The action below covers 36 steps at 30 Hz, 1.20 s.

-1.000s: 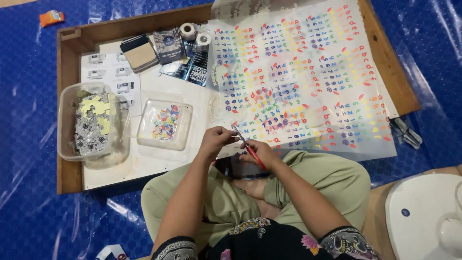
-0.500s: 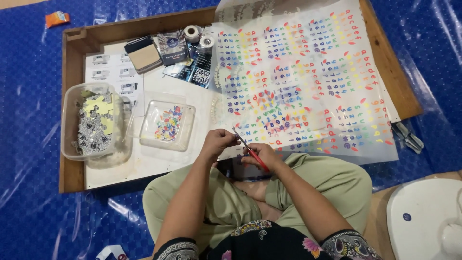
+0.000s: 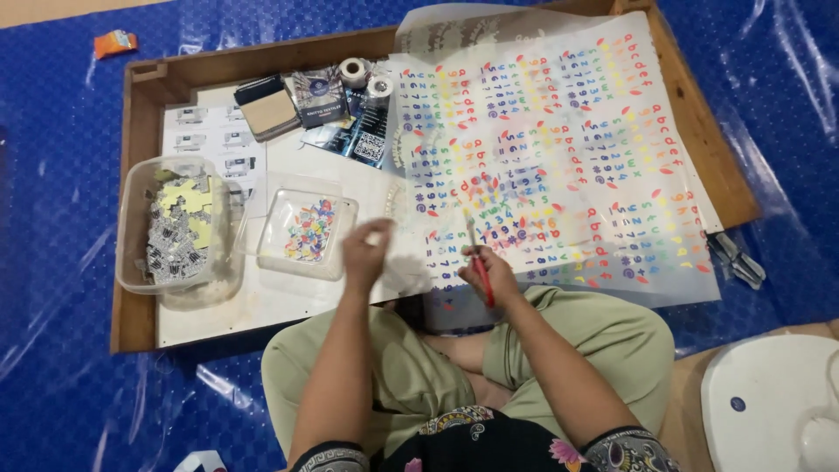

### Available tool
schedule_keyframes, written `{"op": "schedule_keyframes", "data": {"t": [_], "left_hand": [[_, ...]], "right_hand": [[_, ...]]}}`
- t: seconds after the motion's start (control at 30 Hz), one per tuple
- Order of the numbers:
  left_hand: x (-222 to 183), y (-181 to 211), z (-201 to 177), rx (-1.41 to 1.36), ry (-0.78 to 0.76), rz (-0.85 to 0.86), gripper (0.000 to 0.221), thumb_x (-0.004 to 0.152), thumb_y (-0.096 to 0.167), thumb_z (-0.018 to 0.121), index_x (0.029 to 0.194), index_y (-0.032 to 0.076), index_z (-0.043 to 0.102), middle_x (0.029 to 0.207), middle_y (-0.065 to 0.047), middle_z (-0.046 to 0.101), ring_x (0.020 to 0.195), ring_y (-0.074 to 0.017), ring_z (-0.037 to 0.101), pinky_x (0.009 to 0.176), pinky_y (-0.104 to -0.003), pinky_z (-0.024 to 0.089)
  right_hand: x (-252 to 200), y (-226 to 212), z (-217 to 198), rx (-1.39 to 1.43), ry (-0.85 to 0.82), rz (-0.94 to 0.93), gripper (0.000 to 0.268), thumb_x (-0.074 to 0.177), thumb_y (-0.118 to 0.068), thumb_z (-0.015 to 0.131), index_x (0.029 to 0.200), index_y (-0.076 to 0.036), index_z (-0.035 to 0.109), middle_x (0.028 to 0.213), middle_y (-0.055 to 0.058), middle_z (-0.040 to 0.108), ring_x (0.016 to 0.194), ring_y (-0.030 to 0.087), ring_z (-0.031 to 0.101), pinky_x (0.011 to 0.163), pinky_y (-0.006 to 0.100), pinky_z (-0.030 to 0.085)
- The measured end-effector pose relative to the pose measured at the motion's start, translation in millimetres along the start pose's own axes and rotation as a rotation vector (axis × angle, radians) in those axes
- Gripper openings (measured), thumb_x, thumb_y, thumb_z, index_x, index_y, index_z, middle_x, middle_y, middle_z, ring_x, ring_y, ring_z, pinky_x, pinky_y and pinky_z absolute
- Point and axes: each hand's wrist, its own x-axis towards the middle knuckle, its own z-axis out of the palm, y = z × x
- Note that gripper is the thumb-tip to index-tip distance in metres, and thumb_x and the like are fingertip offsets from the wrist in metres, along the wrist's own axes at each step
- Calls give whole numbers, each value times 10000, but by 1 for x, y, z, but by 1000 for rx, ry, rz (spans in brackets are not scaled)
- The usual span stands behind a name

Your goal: Cutting out individual printed letters from a large sheet using scissors

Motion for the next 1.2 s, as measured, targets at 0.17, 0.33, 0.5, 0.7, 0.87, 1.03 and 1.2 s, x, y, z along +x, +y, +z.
{"op": "schedule_keyframes", "data": {"t": [0.17,0.33,0.5,0.7,0.87,1.03,1.2], "left_hand": [[26,18,-102,574,261,208,70,938,69,715,942,100,777,876,-113,755,850,-287,733,813,-358,552],[25,-74,-124,1033,95,-389,171,915,403,649,970,315,784,865,9,765,899,-293,729,901,-418,446],[30,-58,-101,990,418,45,237,701,225,849,923,212,768,872,-2,735,855,-237,699,884,-366,460],[-14,-39,12,687,-258,160,447,802,274,809,1205,99,725,1176,-145,728,1183,-343,651,1065,-454,446],[-21,41,56,1087,-890,134,675,920,474,675,1511,212,483,1567,-93,453,1476,-302,371,1194,-499,282],[-29,25,60,1153,-998,221,710,916,522,661,1527,217,470,1630,-66,393,1520,-306,316,1225,-568,217],[-29,-13,65,1171,-973,356,382,966,350,632,1317,199,643,1343,-15,629,1321,-258,538,1142,-483,378]], "right_hand": [[-19,-60,-29,-274,121,4,551,792,-265,874,1272,-152,626,798,118,722,752,242,694,755,371,547],[-28,-133,-71,-461,123,80,561,763,-320,871,1260,-189,647,889,106,765,863,281,722,850,405,550],[-16,-130,-97,-558,103,159,592,754,-360,855,1267,-147,651,940,130,765,943,316,715,917,433,524],[5,-41,-99,-1016,-79,419,682,806,-610,725,1349,-215,603,1227,168,720,1221,374,646,1045,475,494],[18,-26,-84,-1123,-140,396,614,816,-627,656,1340,-311,601,1209,108,731,1201,352,660,997,492,516],[14,-32,-83,-1133,-123,398,510,830,-543,639,1312,-377,620,1207,81,732,1198,332,664,982,479,521],[10,-34,-84,-1094,-158,389,533,817,-574,649,1298,-345,627,1208,107,724,1211,336,653,984,480,527]]}}
